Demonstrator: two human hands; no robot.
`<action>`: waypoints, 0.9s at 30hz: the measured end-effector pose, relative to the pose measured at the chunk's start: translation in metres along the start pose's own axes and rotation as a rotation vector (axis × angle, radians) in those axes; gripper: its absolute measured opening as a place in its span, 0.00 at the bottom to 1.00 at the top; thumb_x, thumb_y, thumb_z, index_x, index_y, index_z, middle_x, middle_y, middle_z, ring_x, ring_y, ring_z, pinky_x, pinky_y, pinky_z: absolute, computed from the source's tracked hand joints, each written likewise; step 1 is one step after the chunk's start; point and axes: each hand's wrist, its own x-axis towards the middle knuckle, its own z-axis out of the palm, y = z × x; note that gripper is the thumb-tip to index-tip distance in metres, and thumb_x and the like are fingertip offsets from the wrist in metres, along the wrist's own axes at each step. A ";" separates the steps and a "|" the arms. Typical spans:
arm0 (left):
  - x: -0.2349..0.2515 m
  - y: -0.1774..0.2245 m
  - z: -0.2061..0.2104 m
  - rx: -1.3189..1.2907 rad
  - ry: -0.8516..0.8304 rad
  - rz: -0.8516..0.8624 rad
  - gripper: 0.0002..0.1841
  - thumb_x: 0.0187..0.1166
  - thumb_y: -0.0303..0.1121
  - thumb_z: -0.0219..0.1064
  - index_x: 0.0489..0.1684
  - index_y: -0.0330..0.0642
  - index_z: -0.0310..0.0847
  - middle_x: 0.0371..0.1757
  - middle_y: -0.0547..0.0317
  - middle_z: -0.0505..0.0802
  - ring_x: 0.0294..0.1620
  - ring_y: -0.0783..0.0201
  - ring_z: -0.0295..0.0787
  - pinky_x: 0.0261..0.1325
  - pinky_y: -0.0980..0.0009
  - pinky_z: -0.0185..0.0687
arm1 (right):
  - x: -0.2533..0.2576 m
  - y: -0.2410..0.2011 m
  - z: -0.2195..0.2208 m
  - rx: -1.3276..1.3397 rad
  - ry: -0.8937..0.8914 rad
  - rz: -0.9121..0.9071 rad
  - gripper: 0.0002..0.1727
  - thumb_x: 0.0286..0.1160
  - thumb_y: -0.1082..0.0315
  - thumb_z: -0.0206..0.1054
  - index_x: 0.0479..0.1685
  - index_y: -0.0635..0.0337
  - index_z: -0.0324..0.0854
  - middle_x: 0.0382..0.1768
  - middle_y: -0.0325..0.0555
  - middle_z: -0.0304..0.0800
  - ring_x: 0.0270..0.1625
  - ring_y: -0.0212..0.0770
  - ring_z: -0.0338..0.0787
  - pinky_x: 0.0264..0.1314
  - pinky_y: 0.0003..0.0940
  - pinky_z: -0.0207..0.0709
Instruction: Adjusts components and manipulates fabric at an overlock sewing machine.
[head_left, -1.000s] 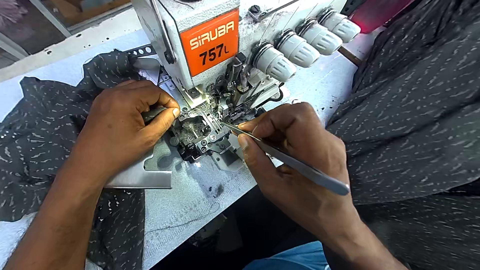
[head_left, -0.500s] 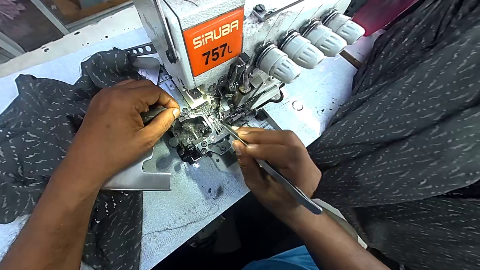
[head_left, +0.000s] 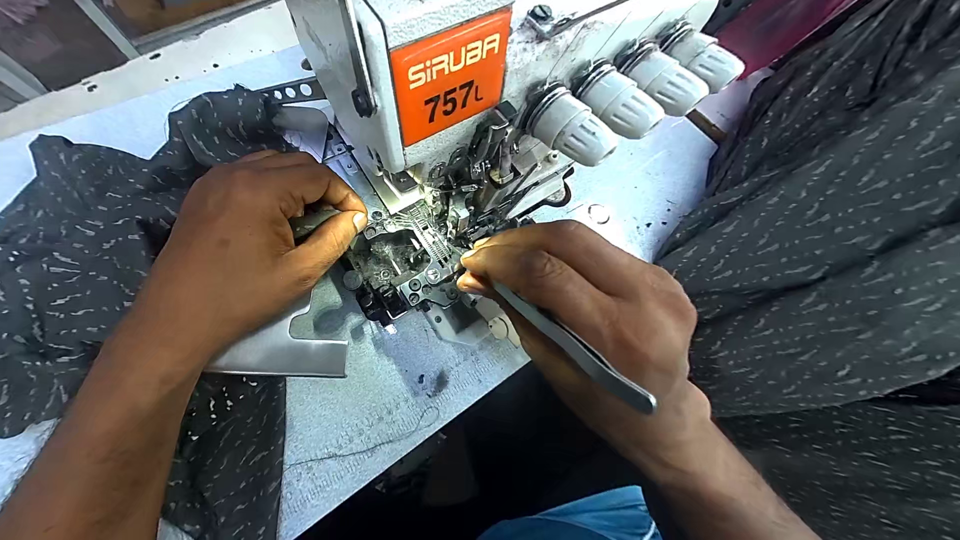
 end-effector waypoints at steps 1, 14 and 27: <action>0.000 0.000 0.000 -0.001 0.001 -0.001 0.11 0.80 0.46 0.64 0.40 0.54 0.90 0.36 0.74 0.86 0.38 0.77 0.78 0.42 0.73 0.72 | 0.002 0.001 -0.003 -0.001 -0.030 0.003 0.06 0.79 0.68 0.71 0.44 0.57 0.92 0.45 0.46 0.93 0.47 0.41 0.92 0.42 0.34 0.83; 0.000 0.000 0.000 -0.010 0.004 -0.001 0.11 0.80 0.46 0.64 0.39 0.54 0.90 0.35 0.74 0.85 0.38 0.78 0.78 0.42 0.75 0.71 | -0.018 0.015 0.013 0.174 0.195 -0.004 0.05 0.74 0.71 0.76 0.43 0.62 0.90 0.46 0.47 0.92 0.54 0.37 0.92 0.57 0.28 0.87; -0.001 0.000 -0.001 -0.010 -0.001 0.001 0.11 0.81 0.46 0.64 0.41 0.53 0.90 0.37 0.73 0.87 0.39 0.77 0.78 0.43 0.73 0.71 | -0.007 0.019 0.002 0.213 0.134 -0.058 0.05 0.75 0.70 0.76 0.42 0.64 0.91 0.44 0.48 0.92 0.51 0.35 0.92 0.54 0.26 0.86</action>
